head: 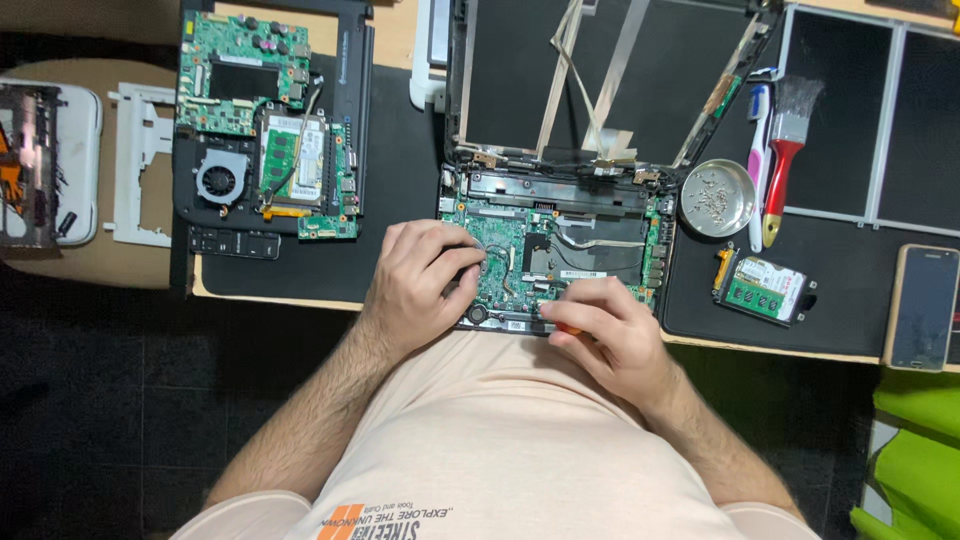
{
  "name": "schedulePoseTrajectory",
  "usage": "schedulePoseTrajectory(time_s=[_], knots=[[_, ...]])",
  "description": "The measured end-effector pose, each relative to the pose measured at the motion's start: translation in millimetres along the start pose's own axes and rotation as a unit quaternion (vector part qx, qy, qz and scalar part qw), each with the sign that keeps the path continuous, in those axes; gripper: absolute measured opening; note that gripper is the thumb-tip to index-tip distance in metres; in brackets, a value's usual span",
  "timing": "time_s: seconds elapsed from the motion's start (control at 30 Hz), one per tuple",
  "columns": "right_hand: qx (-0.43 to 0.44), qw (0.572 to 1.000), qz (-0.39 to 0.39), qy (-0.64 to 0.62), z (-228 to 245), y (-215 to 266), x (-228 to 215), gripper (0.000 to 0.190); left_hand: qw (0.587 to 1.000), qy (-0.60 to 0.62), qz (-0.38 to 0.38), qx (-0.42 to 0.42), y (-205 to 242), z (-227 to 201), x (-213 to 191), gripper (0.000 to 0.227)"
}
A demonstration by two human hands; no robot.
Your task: The person uses a screwdriver to remove screws from a laptop's motherboard and then lifts the motherboard out of the chassis. They continue to unscrew and remove the cooling fan assembly from the laptop frame.
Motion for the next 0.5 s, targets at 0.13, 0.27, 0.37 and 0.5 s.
schedulePoseTrajectory(time_s=[0.13, 0.27, 0.37, 0.5], knots=[[0.028, 0.997, 0.025, -0.073, 11.7, -15.7, -4.3, 0.027, 1.0, -0.003, -0.004, -0.003, -0.1, -0.5, 0.7, 0.006], [0.037, 0.993, 0.047, -0.105, 13.1, -22.7, -9.8, 0.025, 1.0, -0.002, -0.006, 0.001, -1.9, -2.2, -0.5, 0.004], [0.094, 0.983, 0.05, -0.151, 6.3, -18.2, -8.7, 0.032, 1.0, -0.004, -0.002, -0.002, -4.1, -3.4, -1.1, 0.004], [0.159, 0.956, -0.004, -0.246, -10.2, 0.9, 1.6, 0.047, 1.0, -0.01, -0.002, -0.003, -5.3, -5.2, -2.5, 0.002]])
Point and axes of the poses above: each hand's wrist, its own y-axis away from the middle knuckle, its own x-axis out of the palm, z = x × y, the point moved 3 cm from there along -y, towards the middle knuckle, and after that the axes turned 2 degrees about y, right-handed, at the moved point
